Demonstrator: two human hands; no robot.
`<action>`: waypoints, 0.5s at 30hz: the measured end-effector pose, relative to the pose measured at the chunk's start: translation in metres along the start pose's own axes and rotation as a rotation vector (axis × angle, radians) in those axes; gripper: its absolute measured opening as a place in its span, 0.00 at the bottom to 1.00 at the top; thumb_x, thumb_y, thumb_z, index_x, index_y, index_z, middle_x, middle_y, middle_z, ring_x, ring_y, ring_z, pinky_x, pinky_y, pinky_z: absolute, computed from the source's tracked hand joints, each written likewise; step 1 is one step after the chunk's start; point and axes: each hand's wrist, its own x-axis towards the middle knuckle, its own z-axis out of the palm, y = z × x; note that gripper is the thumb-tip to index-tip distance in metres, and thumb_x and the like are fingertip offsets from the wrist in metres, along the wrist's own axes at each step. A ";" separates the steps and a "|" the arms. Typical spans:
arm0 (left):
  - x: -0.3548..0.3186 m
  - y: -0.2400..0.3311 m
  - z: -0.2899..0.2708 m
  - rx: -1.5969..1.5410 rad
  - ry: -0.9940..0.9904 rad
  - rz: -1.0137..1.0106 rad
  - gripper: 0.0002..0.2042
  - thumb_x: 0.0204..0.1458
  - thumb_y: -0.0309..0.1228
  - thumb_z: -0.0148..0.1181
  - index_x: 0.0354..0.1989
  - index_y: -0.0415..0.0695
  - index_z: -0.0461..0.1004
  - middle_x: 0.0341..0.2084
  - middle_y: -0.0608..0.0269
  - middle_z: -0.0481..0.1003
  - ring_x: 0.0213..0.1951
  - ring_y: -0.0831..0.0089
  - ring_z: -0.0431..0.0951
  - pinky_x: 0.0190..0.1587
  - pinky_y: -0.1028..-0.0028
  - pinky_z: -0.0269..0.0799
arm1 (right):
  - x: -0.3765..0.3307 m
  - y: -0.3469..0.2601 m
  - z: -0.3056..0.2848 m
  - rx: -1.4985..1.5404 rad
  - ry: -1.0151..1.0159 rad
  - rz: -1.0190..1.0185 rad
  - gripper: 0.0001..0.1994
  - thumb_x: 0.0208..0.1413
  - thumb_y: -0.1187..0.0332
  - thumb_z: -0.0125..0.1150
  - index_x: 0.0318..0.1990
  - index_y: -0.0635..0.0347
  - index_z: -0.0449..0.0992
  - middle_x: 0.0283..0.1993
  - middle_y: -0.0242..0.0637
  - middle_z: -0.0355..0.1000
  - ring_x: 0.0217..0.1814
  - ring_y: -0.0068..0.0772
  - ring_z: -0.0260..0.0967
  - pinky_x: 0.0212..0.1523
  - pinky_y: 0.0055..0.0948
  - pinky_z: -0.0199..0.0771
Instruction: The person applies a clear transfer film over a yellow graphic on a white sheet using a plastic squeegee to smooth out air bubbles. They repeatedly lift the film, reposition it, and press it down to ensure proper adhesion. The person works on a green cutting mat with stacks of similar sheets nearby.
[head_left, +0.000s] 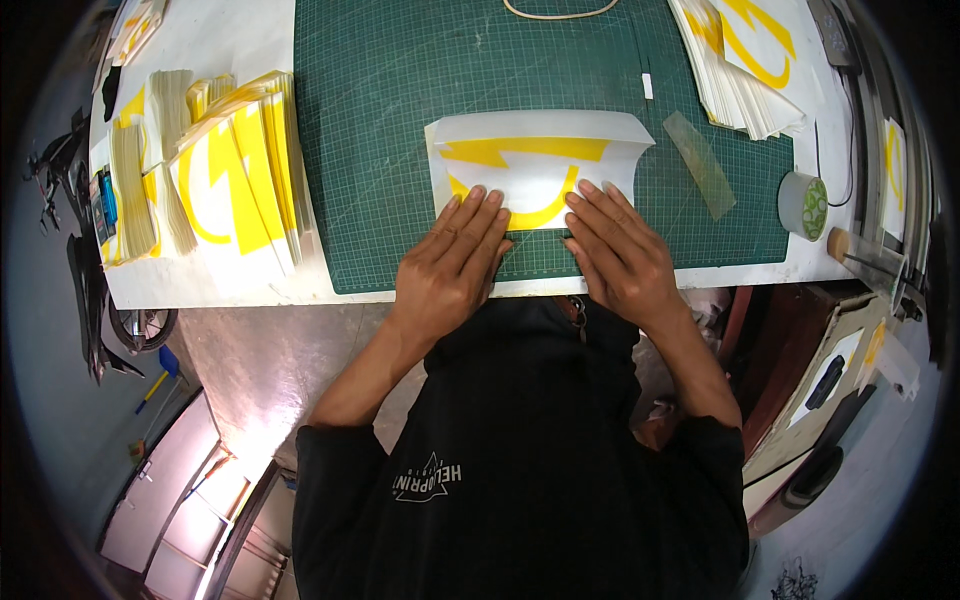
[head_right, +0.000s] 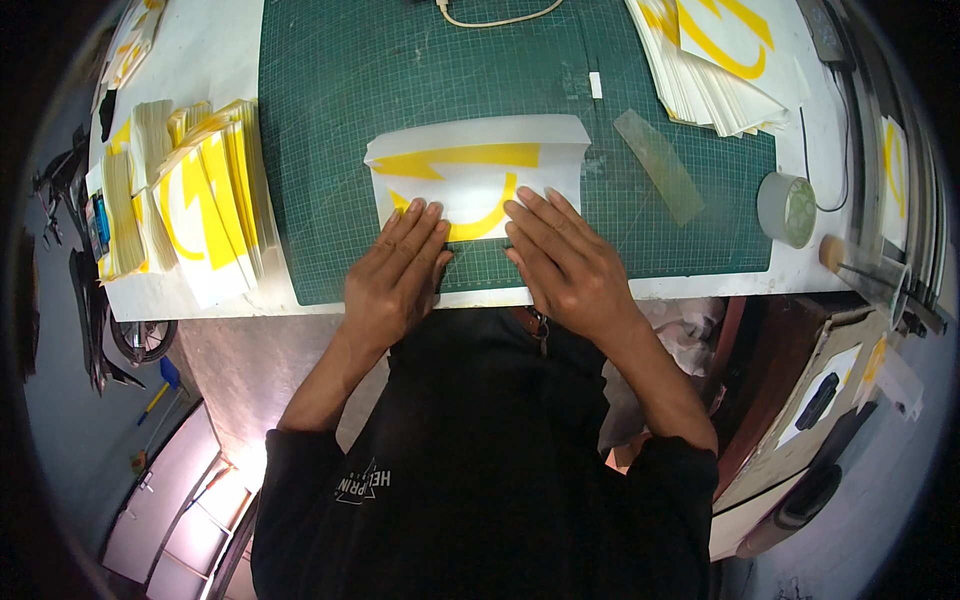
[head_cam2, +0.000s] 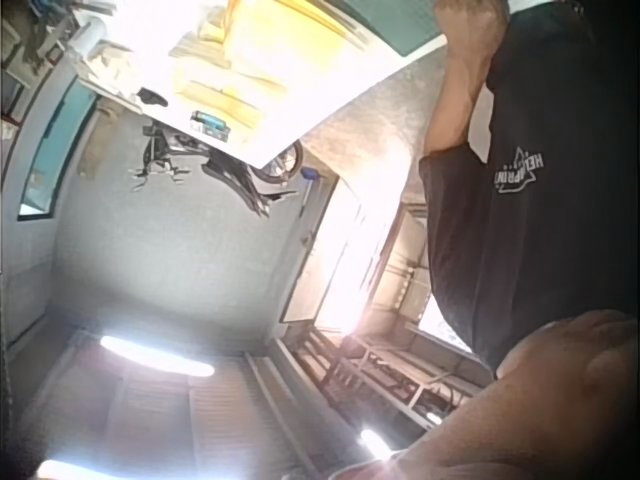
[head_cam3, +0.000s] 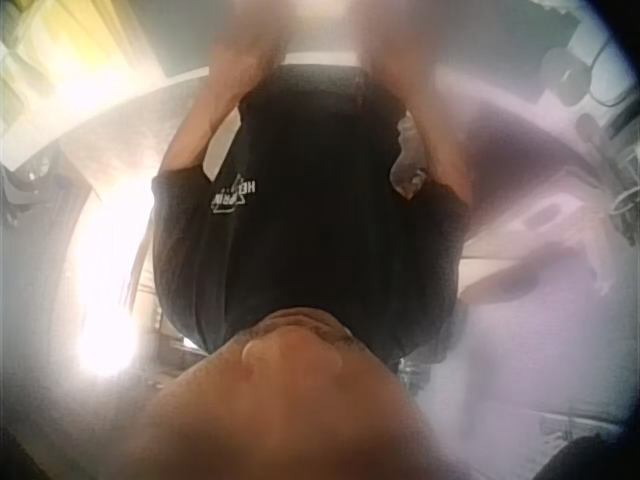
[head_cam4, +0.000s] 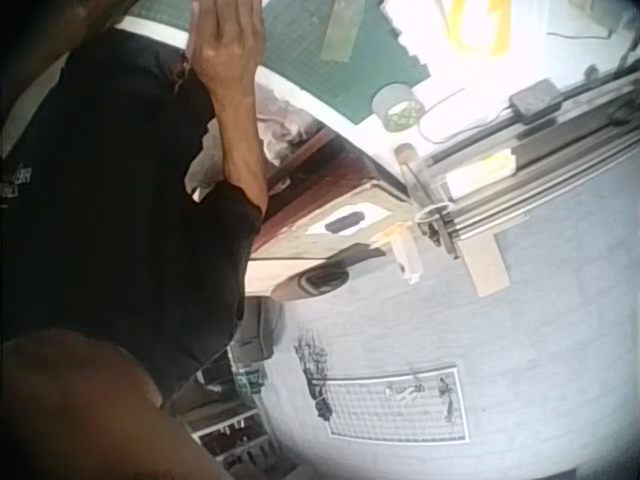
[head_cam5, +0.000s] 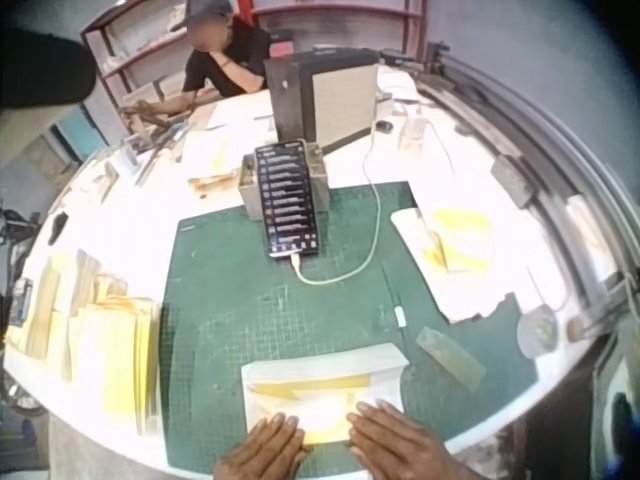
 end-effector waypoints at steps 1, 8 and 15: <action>0.001 0.000 -0.001 0.002 -0.001 0.001 0.18 0.56 0.29 0.73 0.54 0.38 0.83 0.58 0.51 0.81 0.62 0.56 0.81 0.65 0.59 0.79 | 0.000 0.000 0.000 -0.001 0.001 -0.001 0.15 0.55 0.78 0.73 0.51 0.68 0.84 0.61 0.47 0.80 0.71 0.51 0.74 0.72 0.55 0.73; -0.004 0.001 0.002 0.005 -0.033 0.012 0.22 0.54 0.26 0.74 0.58 0.36 0.81 0.62 0.50 0.78 0.67 0.52 0.76 0.68 0.52 0.73 | -0.001 0.002 0.001 -0.041 0.008 -0.019 0.14 0.57 0.75 0.72 0.50 0.68 0.84 0.61 0.46 0.80 0.70 0.47 0.75 0.71 0.52 0.75; -0.011 0.020 -0.006 0.088 -0.162 -0.082 0.25 0.62 0.36 0.65 0.66 0.37 0.74 0.70 0.49 0.71 0.68 0.49 0.72 0.72 0.47 0.61 | -0.003 0.000 0.003 -0.078 0.007 -0.011 0.13 0.57 0.75 0.72 0.49 0.67 0.84 0.61 0.46 0.80 0.70 0.47 0.75 0.71 0.52 0.75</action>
